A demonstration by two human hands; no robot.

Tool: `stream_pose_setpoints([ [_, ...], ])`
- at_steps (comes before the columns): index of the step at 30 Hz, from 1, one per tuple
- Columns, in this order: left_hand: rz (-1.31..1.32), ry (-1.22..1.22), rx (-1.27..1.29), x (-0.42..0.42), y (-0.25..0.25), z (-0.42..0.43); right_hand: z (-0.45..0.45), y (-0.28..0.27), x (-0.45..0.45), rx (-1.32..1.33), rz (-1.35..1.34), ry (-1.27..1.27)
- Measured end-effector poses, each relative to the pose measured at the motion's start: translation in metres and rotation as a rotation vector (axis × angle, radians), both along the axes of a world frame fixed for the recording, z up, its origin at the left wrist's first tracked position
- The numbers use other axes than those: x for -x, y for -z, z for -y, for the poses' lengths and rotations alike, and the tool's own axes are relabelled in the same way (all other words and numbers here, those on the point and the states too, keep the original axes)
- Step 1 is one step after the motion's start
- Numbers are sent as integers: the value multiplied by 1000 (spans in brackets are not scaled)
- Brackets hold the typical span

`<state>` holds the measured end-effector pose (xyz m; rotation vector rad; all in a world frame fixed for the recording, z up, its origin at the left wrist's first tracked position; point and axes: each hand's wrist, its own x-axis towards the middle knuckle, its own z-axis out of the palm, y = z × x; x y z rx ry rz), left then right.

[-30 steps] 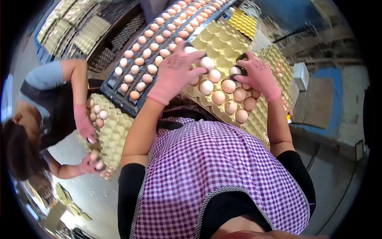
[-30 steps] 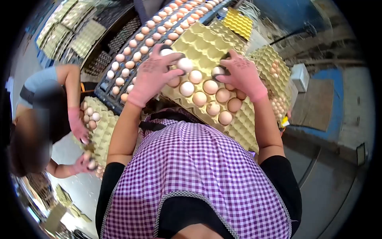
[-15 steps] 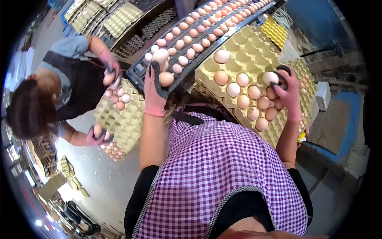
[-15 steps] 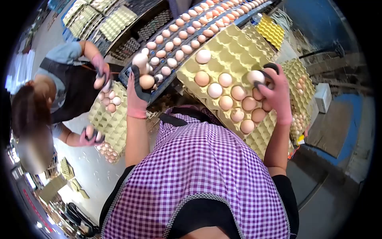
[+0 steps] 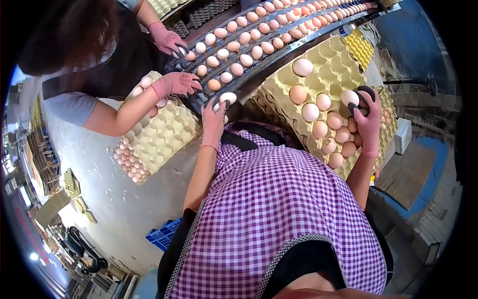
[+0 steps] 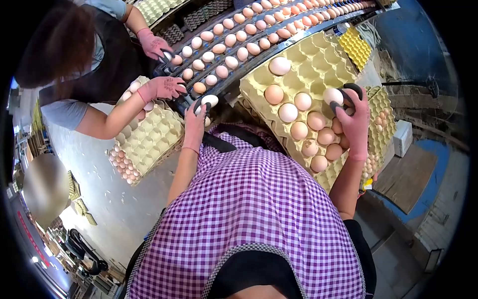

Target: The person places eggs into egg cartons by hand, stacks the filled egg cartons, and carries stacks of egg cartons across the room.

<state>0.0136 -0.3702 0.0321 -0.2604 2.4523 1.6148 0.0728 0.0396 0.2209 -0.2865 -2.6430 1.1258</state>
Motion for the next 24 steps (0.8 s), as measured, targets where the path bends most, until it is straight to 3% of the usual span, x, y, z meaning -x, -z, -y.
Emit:
stream_pose_setpoints([
  [8,-14,-10,187,-2,4,4,6,-7,-5,-162,-8,-32],
  [13,-1,34,342,-7,22,14,0,1,-6,-40,4,-40],
  [20,36,20,431,-8,18,16,0,0,-5,-84,-3,-67],
  [22,43,12,529,-7,9,17,0,1,-4,-90,-3,-67],
  [24,-91,33,838,-5,5,24,0,0,-5,-100,-3,-65],
])
